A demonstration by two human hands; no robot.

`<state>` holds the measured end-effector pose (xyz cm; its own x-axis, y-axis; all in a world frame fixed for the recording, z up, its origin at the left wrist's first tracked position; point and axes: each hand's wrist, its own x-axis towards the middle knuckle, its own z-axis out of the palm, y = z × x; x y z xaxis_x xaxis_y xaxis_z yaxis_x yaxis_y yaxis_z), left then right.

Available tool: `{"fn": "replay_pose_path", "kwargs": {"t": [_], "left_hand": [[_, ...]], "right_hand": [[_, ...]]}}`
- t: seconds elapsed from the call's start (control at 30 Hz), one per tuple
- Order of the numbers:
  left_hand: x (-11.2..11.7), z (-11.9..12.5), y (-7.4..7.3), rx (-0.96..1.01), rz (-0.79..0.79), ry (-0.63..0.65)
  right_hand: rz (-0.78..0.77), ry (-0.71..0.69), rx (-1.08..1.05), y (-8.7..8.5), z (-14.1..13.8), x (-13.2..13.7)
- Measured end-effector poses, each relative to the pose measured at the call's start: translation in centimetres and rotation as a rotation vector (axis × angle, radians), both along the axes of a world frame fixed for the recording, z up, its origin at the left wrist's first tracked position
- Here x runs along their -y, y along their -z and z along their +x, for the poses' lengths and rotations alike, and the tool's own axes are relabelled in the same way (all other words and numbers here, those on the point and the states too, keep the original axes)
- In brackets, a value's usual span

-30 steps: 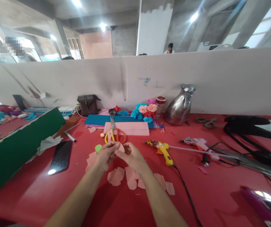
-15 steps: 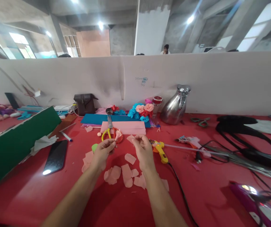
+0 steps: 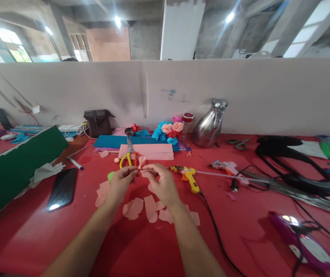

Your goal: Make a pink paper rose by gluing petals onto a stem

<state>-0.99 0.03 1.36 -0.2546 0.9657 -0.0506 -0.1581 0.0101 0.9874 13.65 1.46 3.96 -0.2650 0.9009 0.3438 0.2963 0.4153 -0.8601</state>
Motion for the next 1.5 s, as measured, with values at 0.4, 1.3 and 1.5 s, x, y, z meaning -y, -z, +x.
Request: {"fn": "replay_pose_path", "kwargs": {"t": [0.4,1.3,1.5], "left_hand": [[0.1,0.3,0.6,-0.189,0.053,0.041],[0.3,0.8,0.5,-0.196,0.063,0.086],[0.4,0.7,0.0,-0.002,0.030,0.113]], "right_hand": [[0.272,0.149,0.237,0.9,-0.6,0.1],[0.294,0.351,0.295,1.1,-1.1,0.4],[0.326,0.390,0.133,1.0,-1.3,0.4]]}}
